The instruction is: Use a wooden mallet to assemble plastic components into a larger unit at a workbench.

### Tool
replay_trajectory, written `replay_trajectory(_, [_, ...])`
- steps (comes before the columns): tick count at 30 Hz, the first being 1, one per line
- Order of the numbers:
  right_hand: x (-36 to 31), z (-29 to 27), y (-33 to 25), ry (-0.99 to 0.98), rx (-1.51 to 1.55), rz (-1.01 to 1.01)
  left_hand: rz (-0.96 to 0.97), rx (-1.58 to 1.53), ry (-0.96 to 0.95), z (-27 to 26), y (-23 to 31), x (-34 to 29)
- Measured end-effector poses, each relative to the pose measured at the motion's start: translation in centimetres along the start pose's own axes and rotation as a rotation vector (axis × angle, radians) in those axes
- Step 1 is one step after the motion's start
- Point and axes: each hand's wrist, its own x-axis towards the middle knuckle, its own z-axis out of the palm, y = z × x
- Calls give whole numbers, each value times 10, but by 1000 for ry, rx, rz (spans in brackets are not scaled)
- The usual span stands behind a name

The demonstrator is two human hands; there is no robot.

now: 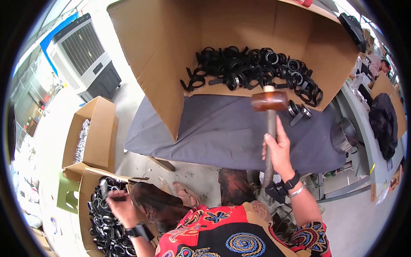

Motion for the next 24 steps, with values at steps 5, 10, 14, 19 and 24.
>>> replay_trajectory(5, [-2, -18, 19, 103, 76, -31, -154, -41, 466, 27, 19, 17])
replay_trajectory(10, [-2, -29, 36, 83, 163, -18, -11, 952, -640, 170, -95, 15])
replay_trajectory(14, [-3, -30, 35, 81, 167, -8, 639, 1444, -1143, 283, -182, 61])
replay_trajectory(19, [-2, -30, 30, 72, 170, -6, 905, 2378, -854, 323, -263, 146])
replay_trajectory(24, [-2, -33, 31, 23, 187, -14, 863, 2531, -911, 314, -288, 174])
